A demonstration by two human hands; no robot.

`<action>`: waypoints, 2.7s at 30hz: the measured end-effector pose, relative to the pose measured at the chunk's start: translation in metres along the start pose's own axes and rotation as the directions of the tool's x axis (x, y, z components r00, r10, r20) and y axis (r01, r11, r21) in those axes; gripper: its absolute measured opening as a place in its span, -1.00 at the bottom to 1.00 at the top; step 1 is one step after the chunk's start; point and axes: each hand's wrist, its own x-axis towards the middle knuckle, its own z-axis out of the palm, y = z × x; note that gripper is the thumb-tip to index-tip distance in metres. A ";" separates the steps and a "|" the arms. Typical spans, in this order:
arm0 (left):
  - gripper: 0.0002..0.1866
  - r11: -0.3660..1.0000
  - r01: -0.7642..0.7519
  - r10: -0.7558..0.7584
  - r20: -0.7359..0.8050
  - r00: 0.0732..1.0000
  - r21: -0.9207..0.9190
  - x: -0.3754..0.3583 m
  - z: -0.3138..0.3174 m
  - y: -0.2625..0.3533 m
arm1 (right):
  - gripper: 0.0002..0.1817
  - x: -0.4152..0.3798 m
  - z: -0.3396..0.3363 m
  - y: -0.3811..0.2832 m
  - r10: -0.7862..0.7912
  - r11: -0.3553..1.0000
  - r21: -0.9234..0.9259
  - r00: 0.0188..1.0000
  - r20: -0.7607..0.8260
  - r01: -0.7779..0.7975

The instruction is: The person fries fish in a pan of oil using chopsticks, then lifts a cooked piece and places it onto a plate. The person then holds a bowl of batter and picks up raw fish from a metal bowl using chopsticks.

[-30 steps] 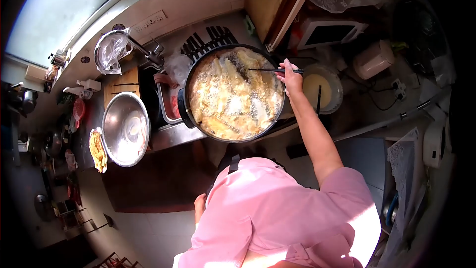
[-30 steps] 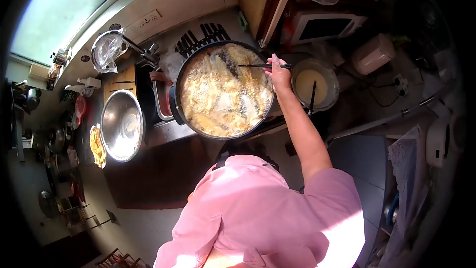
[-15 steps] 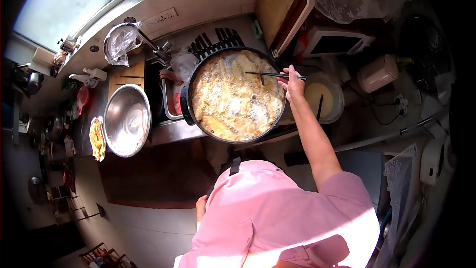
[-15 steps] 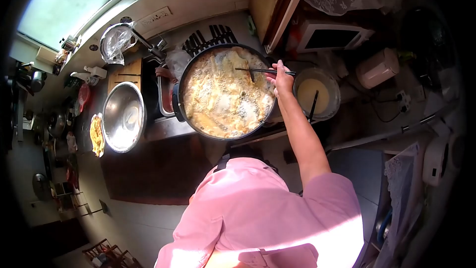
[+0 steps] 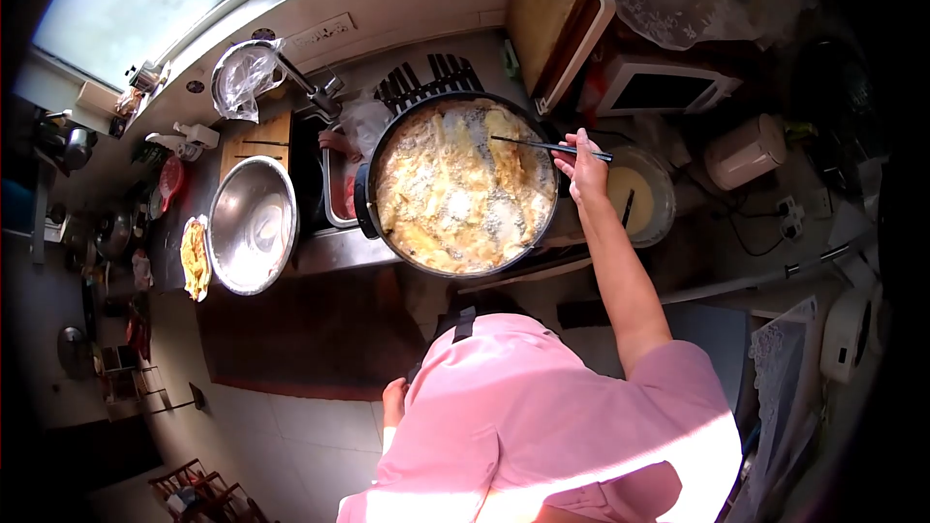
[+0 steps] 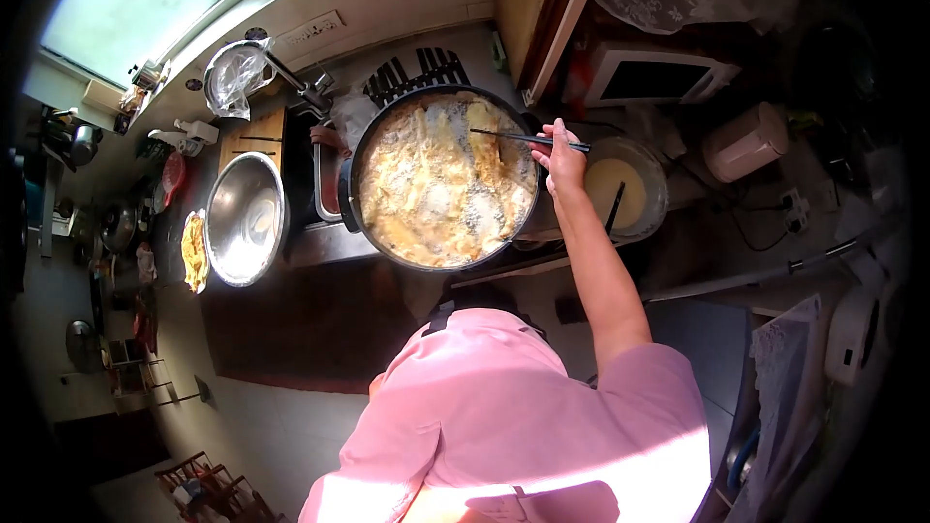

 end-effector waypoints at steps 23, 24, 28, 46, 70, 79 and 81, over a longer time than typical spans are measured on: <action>-0.78 0.998 -0.059 0.058 0.051 0.997 0.005 -0.046 0.024 -0.036 | -0.70 0.025 0.014 0.025 0.149 0.988 -0.062 0.986 0.080 -0.144; -0.77 0.998 -0.055 0.055 0.049 0.997 0.009 -0.045 0.025 -0.036 | -0.70 0.023 0.017 0.023 0.150 0.987 -0.060 0.985 0.079 -0.146; -0.77 0.999 -0.042 0.040 0.046 0.998 0.035 -0.043 0.019 -0.035 | -0.78 0.004 0.023 0.024 -0.073 0.945 -0.301 0.981 0.180 0.125; -0.75 0.987 0.088 -0.101 0.087 0.991 0.133 0.106 -0.047 -0.021 | -0.92 -0.054 0.048 0.011 -0.756 0.304 -0.495 0.523 0.394 0.814; -0.74 0.964 -0.007 -0.084 0.331 0.940 0.265 0.221 -0.134 0.021 | -0.72 -0.178 0.027 0.007 -0.597 0.659 -0.579 0.802 -0.015 0.480; -0.78 0.600 -0.508 0.207 0.494 0.844 0.617 0.224 -0.095 0.033 | -0.89 -0.186 0.029 0.010 -0.730 0.375 -0.666 0.648 0.217 0.645; -0.79 0.791 -0.324 0.075 0.443 0.893 0.519 0.240 -0.080 0.020 | -0.89 -0.188 0.035 0.006 -0.710 0.317 -0.647 0.626 0.323 0.693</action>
